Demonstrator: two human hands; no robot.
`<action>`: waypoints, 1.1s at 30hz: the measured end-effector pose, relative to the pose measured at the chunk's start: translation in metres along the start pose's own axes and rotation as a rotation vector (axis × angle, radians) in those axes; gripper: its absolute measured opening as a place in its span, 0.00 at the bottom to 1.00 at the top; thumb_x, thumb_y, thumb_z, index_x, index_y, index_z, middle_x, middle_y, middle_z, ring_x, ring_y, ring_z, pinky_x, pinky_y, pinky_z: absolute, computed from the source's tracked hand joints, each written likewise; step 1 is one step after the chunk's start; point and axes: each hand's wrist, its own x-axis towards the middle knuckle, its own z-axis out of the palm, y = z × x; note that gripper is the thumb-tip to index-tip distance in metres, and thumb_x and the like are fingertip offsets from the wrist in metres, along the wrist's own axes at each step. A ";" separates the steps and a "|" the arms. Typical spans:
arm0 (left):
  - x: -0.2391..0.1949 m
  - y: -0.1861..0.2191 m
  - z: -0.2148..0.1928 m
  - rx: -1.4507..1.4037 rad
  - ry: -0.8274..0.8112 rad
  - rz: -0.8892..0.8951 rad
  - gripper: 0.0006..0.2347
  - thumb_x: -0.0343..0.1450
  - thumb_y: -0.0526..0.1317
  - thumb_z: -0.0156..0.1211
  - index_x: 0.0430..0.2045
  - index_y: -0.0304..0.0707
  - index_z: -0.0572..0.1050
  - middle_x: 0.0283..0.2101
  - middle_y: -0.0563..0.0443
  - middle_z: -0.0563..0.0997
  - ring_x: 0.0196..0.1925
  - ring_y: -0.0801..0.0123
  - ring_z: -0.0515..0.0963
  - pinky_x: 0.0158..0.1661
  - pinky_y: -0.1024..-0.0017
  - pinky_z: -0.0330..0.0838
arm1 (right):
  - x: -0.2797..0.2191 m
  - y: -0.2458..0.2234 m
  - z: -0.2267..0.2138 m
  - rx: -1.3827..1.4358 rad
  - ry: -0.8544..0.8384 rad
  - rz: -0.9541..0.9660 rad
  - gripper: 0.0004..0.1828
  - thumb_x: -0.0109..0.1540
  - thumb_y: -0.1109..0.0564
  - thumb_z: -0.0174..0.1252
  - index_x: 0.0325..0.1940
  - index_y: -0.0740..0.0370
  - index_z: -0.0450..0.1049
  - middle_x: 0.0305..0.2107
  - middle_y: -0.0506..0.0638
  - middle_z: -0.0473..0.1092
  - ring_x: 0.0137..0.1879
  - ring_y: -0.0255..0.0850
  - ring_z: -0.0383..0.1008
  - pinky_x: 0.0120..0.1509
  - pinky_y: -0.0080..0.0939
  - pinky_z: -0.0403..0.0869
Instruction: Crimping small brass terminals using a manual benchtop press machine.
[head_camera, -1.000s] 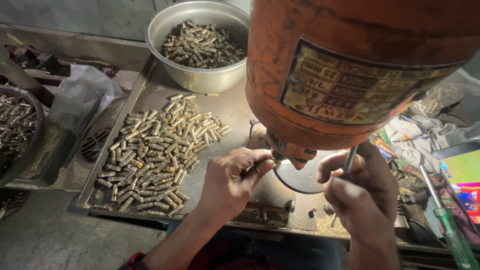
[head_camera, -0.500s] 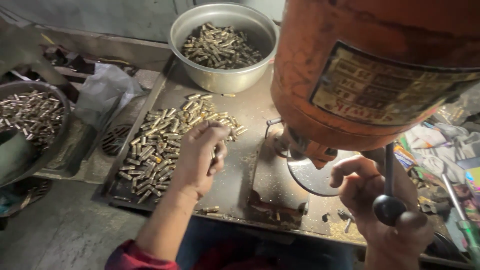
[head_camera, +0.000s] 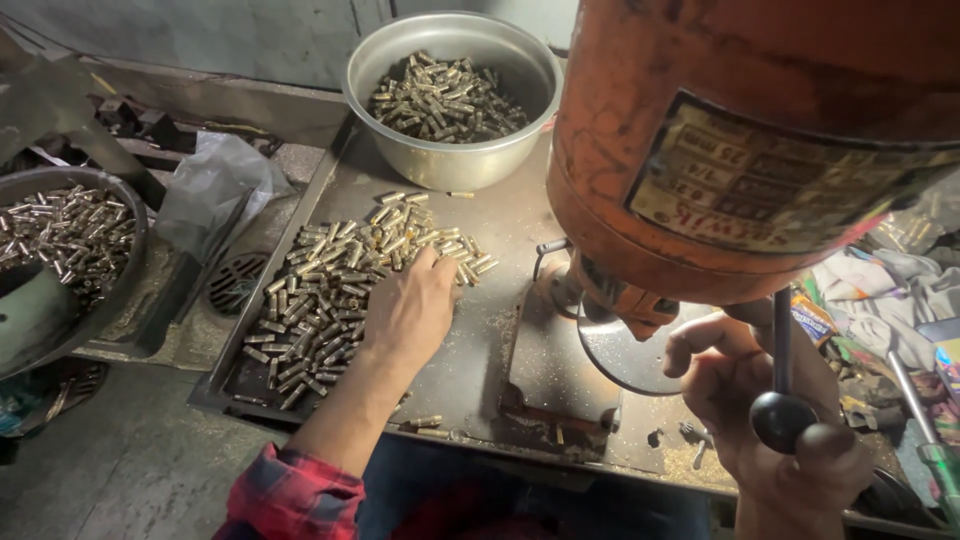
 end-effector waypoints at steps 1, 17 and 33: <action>0.000 0.002 -0.002 -0.001 0.000 0.002 0.10 0.70 0.37 0.63 0.42 0.31 0.80 0.45 0.34 0.81 0.28 0.63 0.84 0.22 0.72 0.78 | 0.000 0.001 0.000 -0.001 0.002 -0.001 0.67 0.52 0.25 0.66 0.75 0.81 0.55 0.44 0.76 0.68 0.28 0.36 0.60 0.30 0.32 0.60; -0.030 0.102 -0.066 -1.191 -0.103 -0.005 0.10 0.71 0.41 0.66 0.41 0.34 0.83 0.33 0.56 0.86 0.33 0.80 0.81 0.34 0.77 0.75 | 0.001 -0.006 -0.003 0.084 -0.025 0.105 0.68 0.46 0.25 0.71 0.66 0.85 0.56 0.44 0.72 0.67 0.42 0.39 0.66 0.44 0.28 0.67; -0.026 0.109 -0.063 -0.928 0.075 0.176 0.09 0.70 0.38 0.68 0.41 0.34 0.82 0.36 0.46 0.86 0.34 0.68 0.86 0.36 0.73 0.78 | 0.001 -0.001 0.002 0.013 -0.005 -0.053 0.43 0.61 0.58 0.62 0.79 0.69 0.55 0.37 0.70 0.69 0.24 0.31 0.62 0.26 0.27 0.60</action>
